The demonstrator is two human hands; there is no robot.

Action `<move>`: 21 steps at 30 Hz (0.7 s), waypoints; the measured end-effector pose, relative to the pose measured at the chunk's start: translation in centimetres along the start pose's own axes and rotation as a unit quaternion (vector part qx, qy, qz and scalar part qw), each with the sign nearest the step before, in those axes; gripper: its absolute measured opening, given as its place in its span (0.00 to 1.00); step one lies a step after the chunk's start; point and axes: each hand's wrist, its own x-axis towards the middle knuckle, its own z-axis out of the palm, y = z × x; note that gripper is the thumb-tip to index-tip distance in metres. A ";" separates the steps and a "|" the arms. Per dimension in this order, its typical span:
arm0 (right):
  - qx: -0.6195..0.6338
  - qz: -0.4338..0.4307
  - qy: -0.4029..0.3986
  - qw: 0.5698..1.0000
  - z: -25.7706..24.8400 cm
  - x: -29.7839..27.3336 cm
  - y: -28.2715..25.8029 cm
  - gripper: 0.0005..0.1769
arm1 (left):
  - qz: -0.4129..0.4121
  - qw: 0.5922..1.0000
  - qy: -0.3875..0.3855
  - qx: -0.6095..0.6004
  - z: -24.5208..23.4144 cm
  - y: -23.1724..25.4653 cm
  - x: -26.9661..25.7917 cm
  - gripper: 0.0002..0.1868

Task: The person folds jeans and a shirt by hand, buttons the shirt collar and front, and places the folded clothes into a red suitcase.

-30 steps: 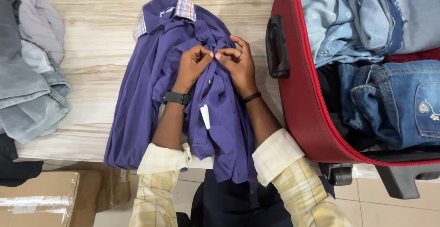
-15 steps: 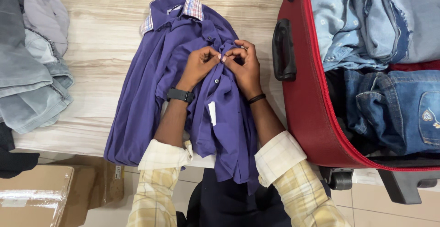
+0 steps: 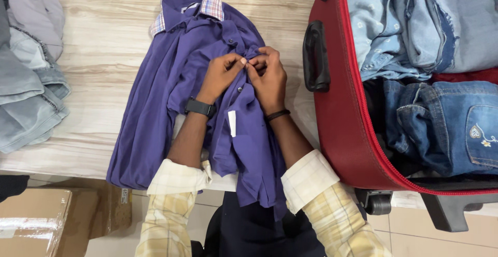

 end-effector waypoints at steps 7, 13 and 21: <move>-0.070 0.108 -0.023 0.991 0.2 0.3 1.4 0.23 | 0.100 0.975 0.036 0.196 0.6 2.8 -0.6 0.09; 0.299 0.270 -0.009 0.915 0.7 0.7 5.0 0.21 | 0.128 0.969 0.015 0.209 0.3 4.6 -0.9 0.07; -0.024 0.134 0.037 0.990 1.5 -1.0 2.8 0.19 | 0.160 0.930 0.012 0.331 0.7 6.1 -0.9 0.07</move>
